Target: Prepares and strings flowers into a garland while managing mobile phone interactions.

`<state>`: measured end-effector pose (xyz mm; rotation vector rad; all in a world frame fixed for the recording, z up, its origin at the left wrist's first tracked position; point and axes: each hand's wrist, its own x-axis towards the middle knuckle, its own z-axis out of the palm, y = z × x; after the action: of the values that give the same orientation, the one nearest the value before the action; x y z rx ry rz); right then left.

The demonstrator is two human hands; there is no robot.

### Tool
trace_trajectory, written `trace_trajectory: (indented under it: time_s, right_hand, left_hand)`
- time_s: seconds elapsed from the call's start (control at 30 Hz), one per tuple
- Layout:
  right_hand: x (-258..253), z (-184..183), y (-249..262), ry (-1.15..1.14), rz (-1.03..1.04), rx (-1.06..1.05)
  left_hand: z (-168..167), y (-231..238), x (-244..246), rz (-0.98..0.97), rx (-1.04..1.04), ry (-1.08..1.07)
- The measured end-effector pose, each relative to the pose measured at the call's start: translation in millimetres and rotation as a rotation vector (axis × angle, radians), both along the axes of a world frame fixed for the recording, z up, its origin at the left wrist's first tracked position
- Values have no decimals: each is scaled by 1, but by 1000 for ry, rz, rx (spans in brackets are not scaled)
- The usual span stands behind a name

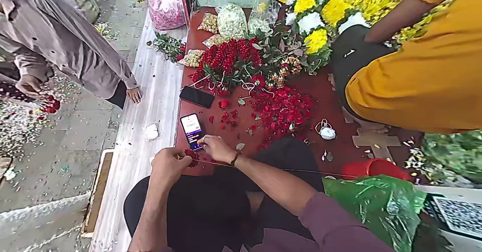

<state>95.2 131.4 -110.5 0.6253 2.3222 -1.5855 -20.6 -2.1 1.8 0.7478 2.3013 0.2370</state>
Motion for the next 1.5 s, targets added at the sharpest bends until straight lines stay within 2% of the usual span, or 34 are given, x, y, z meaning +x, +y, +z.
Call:
trace_trajectory:
  time_s: [0.07, 0.1, 0.2, 0.33, 0.47, 0.53, 0.6, 0.8, 0.93, 1.13, 1.33, 1.5]
  right_hand:
    - [15, 23, 16, -43, -153, -420]
    - [26, 34, 21, -54, -166, -560]
    - [55, 55, 21, 74, -206, -675]
    - [65, 64, 25, 184, -264, -557]
    - [61, 42, 53, -25, -193, -436]
    - [56, 22, 70, -116, -249, -294]
    - [47, 7, 75, -111, -351, -161]
    - [-3, -12, 48, -88, -255, 6]
    - [-37, -28, 25, -35, -282, 139]
    - [-44, -38, 13, -57, -287, 236]
    - [-38, -41, 19, 7, -325, 207]
    - [-39, -43, 21, -22, -230, 220]
  left_hand:
    - [1, -1, 1, 33, 38, 60]
    - [1, -1, 0, 48, 40, 93]
    - [1, -1, 0, 61, 41, 138]
    - [4, 1, 5, 31, 29, 39]
    - [6, -3, 2, 83, 77, 58]
    - [5, -3, 0, 114, 98, 101]
    - [5, -4, -3, 143, 102, 129]
    - [9, -1, -6, 175, 62, 146]
    - [10, -2, -7, 183, 39, 126]
    - [9, 2, -8, 181, 7, 107]
    - [8, 4, -7, 161, 0, 106]
    - [10, 4, -6, 164, -9, 93]
